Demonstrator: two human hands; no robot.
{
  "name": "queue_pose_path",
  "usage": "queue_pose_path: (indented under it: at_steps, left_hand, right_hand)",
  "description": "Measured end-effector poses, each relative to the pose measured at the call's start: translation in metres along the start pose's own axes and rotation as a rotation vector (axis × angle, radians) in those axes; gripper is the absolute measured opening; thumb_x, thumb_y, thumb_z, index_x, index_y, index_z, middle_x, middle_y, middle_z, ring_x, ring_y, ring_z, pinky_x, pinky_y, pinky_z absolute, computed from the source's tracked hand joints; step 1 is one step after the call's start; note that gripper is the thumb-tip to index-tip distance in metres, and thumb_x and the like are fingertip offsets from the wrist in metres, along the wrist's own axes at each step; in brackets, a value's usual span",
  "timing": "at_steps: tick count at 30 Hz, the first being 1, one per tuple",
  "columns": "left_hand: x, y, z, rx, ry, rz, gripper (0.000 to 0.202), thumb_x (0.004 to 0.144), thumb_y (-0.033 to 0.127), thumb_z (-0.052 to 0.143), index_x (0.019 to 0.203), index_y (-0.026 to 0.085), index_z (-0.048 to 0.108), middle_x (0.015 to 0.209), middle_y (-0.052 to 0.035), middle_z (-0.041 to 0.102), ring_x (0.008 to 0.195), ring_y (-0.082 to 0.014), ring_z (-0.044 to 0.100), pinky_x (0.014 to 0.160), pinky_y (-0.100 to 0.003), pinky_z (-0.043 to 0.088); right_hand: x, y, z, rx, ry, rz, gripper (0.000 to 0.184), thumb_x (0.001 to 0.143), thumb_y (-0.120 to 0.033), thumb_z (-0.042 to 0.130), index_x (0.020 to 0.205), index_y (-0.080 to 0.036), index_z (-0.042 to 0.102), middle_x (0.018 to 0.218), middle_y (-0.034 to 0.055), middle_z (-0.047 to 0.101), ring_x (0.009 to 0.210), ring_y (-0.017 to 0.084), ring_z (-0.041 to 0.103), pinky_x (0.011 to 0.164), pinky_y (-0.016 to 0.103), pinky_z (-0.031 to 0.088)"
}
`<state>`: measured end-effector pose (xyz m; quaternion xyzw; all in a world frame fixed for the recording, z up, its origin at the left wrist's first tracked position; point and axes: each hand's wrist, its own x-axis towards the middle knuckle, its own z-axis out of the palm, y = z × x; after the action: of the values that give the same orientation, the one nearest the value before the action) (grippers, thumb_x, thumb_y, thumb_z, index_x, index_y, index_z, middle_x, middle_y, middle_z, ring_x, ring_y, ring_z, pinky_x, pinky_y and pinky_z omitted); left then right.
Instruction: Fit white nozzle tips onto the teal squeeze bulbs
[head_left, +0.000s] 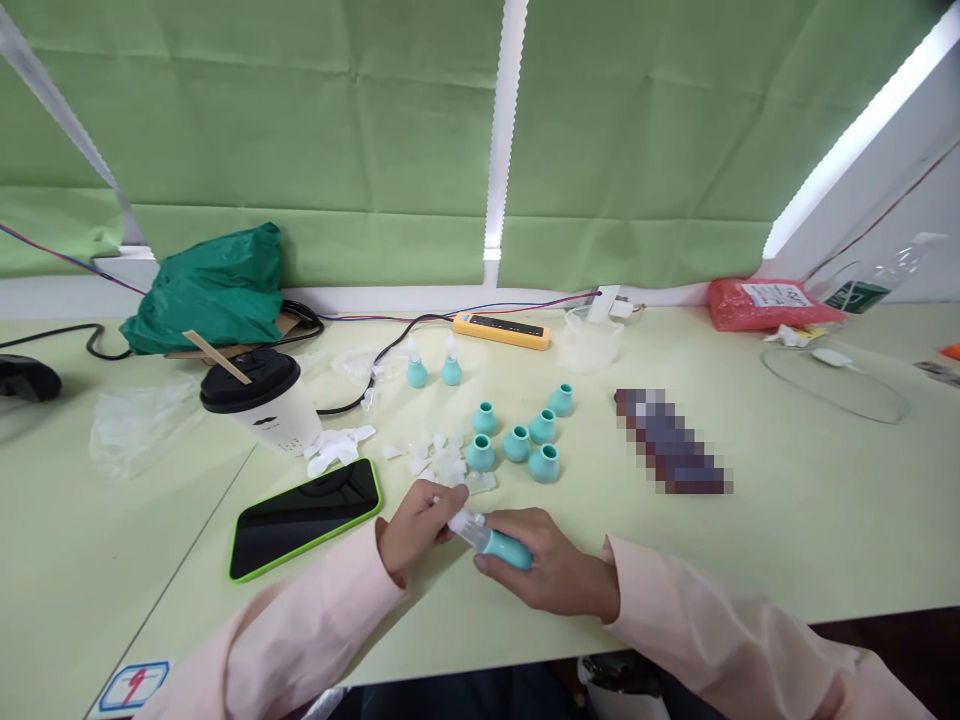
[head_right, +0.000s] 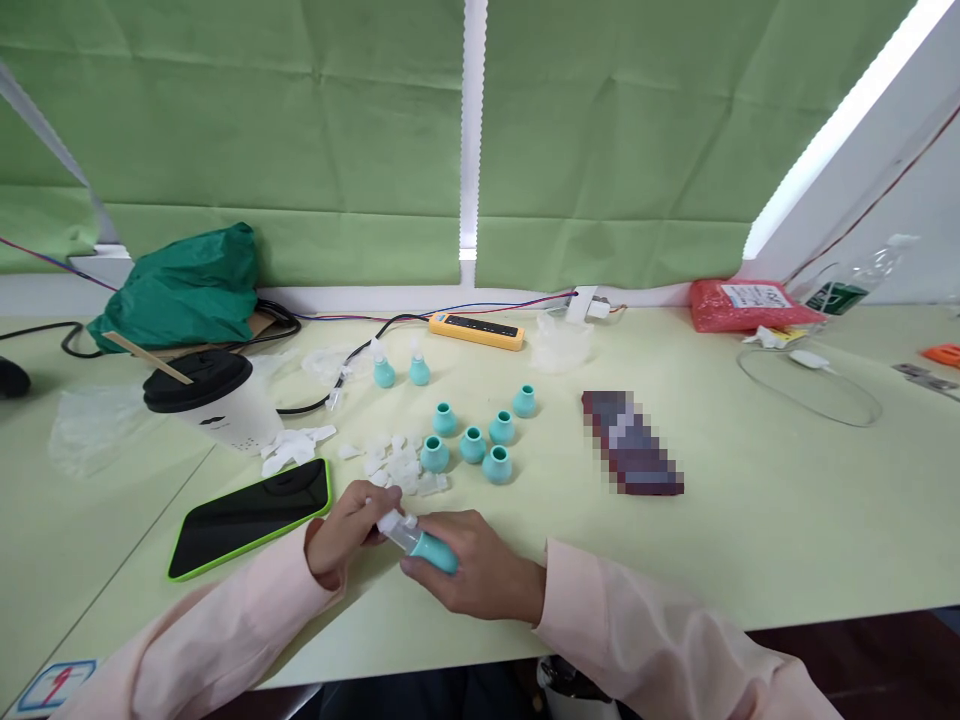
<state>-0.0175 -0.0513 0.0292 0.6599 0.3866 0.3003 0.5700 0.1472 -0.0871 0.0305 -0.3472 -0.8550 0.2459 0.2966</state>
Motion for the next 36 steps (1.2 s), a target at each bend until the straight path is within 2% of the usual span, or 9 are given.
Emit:
queue_pose_path:
  at_steps: [2, 4, 9, 11, 14, 19, 24, 29, 36]
  left_hand:
    - [0.003, -0.001, -0.004, -0.198, -0.056, -0.114, 0.047, 0.079, 0.044, 0.02, 0.04, 0.018, 0.023, 0.03, 0.0069, 0.016, 0.031, -0.0056, 0.016, 0.034, -0.02, 0.017]
    - [0.006, 0.001, -0.009, -0.197, 0.007, -0.111, 0.045, 0.08, 0.044, 0.017, 0.043, 0.018, 0.024, 0.031, 0.0067, 0.018, 0.031, -0.0063, 0.018, 0.034, -0.02, 0.02]
    - [0.008, 0.001, -0.018, 0.682, 0.34, 0.259, 0.024, 0.074, 0.037, 0.044, 0.071, 0.016, 0.055, 0.062, -0.0024, 0.05, 0.063, -0.0136, 0.044, 0.055, -0.024, 0.036]
    - [0.01, -0.005, -0.018, 0.98, 0.351, 0.347, 0.02, 0.076, 0.031, 0.044, 0.08, 0.017, 0.057, 0.072, -0.005, 0.052, 0.073, -0.0171, 0.044, 0.06, -0.027, 0.038]
    - [0.013, -0.015, -0.019, 1.17, 0.323, 0.367, 0.019, 0.079, 0.023, 0.039, 0.081, 0.017, 0.057, 0.076, -0.0067, 0.051, 0.075, -0.0177, 0.043, 0.058, -0.027, 0.039]
    - [0.012, -0.016, -0.017, 1.053, 0.37, 0.511, 0.018, 0.078, 0.02, 0.042, 0.09, 0.016, 0.054, 0.076, -0.006, 0.05, 0.074, -0.0163, 0.043, 0.061, -0.028, 0.041]
    - [0.002, -0.004, -0.006, 0.815, 0.355, 0.645, 0.032, 0.074, 0.018, 0.049, 0.106, 0.019, 0.047, 0.087, -0.006, 0.046, 0.079, -0.0148, 0.041, 0.068, -0.029, 0.04]
    - [0.002, -0.003, -0.001, 0.865, 0.352, 0.708, 0.028, 0.074, 0.013, 0.049, 0.099, 0.025, 0.053, 0.093, -0.0054, 0.044, 0.085, -0.0154, 0.037, 0.069, -0.029, 0.04]
    - [-0.001, 0.003, 0.002, 1.07, 0.431, 0.89, 0.016, 0.072, 0.008, 0.05, 0.085, 0.015, 0.054, 0.083, -0.0061, 0.053, 0.08, -0.0171, 0.037, 0.063, -0.03, 0.041]
  right_hand:
    - [0.001, 0.003, 0.0, -0.054, 0.035, -0.095, 0.017, 0.076, -0.027, 0.043, 0.09, -0.018, 0.049, 0.07, 0.004, 0.054, 0.064, 0.015, 0.049, 0.058, 0.027, 0.038]
    - [0.001, 0.007, -0.001, -0.056, 0.101, -0.133, 0.019, 0.075, -0.026, 0.045, 0.091, -0.016, 0.048, 0.071, 0.0048, 0.054, 0.065, 0.016, 0.048, 0.058, 0.027, 0.038]
    - [0.004, 0.009, -0.007, 0.178, 0.18, 0.081, 0.014, 0.078, -0.025, 0.042, 0.088, -0.016, 0.047, 0.076, 0.0029, 0.053, 0.068, 0.013, 0.048, 0.063, 0.025, 0.04]
    - [0.006, 0.01, -0.008, 0.244, 0.186, 0.173, 0.014, 0.079, -0.027, 0.041, 0.086, -0.017, 0.047, 0.075, 0.0015, 0.052, 0.068, 0.013, 0.048, 0.063, 0.025, 0.04]
    - [0.008, 0.015, -0.006, 0.278, 0.218, 0.262, 0.016, 0.076, -0.031, 0.046, 0.085, -0.018, 0.048, 0.075, 0.0003, 0.052, 0.068, 0.013, 0.048, 0.063, 0.024, 0.04]
    - [0.011, 0.017, -0.005, 0.226, 0.25, 0.278, 0.016, 0.074, -0.029, 0.049, 0.086, -0.018, 0.05, 0.08, 0.0013, 0.054, 0.073, 0.014, 0.049, 0.068, 0.026, 0.04]
    - [0.008, 0.012, -0.006, 0.179, 0.116, 0.203, 0.017, 0.081, -0.02, 0.036, 0.094, -0.019, 0.047, 0.083, 0.0034, 0.052, 0.076, 0.016, 0.048, 0.068, 0.029, 0.04]
    - [0.007, 0.012, -0.003, 0.054, 0.101, 0.218, 0.016, 0.079, -0.021, 0.04, 0.094, -0.019, 0.046, 0.082, 0.0037, 0.049, 0.076, 0.016, 0.047, 0.069, 0.031, 0.04]
    - [0.006, 0.012, 0.002, -0.045, 0.157, 0.239, 0.017, 0.078, -0.022, 0.041, 0.095, -0.019, 0.045, 0.083, 0.0044, 0.048, 0.076, 0.017, 0.047, 0.068, 0.032, 0.04]
